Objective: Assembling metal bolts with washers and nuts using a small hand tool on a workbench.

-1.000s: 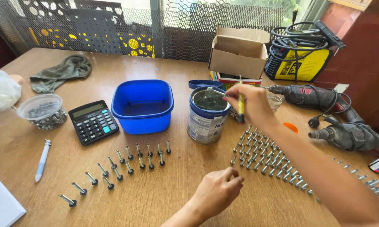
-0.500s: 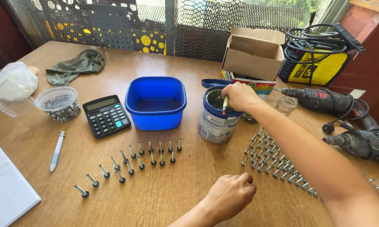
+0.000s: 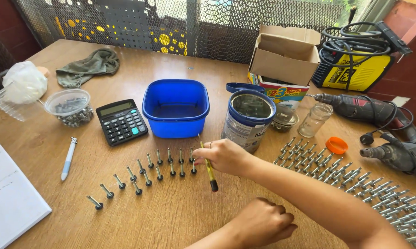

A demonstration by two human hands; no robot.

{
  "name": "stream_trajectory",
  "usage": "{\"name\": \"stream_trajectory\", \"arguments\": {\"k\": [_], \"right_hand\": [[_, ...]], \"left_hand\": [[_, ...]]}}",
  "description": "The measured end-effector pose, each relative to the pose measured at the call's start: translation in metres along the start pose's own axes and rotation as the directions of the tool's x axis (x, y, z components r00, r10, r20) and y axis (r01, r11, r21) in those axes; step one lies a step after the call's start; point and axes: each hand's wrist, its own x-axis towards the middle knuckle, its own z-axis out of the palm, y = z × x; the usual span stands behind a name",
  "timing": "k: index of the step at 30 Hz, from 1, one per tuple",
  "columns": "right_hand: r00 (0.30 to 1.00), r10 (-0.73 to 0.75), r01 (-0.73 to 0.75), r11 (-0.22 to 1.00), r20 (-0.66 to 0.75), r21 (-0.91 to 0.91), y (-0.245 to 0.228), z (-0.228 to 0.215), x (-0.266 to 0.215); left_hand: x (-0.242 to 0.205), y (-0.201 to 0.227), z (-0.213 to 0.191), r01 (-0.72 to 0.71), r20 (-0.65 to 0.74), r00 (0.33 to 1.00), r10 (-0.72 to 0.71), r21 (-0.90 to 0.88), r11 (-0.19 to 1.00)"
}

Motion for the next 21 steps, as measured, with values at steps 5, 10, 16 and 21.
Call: {"name": "stream_trajectory", "arguments": {"k": [5, 10, 16, 21], "right_hand": [[0.996, 0.074, -0.083, 0.983, 0.058, 0.163, -0.006, 0.016, -0.003], [0.995, 0.097, -0.095, 0.947, 0.009, 0.307, -0.016, -0.009, -0.008], [0.875, 0.372, -0.252, 0.896, -0.309, 0.365, -0.027, -0.072, -0.045], [0.577, 0.618, -0.365, 0.78, -0.535, 0.508, -0.052, -0.098, -0.099]], "left_hand": [[-0.005, 0.003, 0.016, -0.008, 0.004, 1.0, 0.009, -0.027, 1.0], [-0.004, 0.001, 0.007, 0.019, -0.012, 1.0, -0.018, 0.033, 0.999], [0.002, -0.011, 0.0, 0.079, -0.101, 0.992, -0.078, 0.005, 0.997], [0.022, -0.028, -0.057, 0.444, -0.191, 0.796, -0.575, -0.46, 0.769]]}}
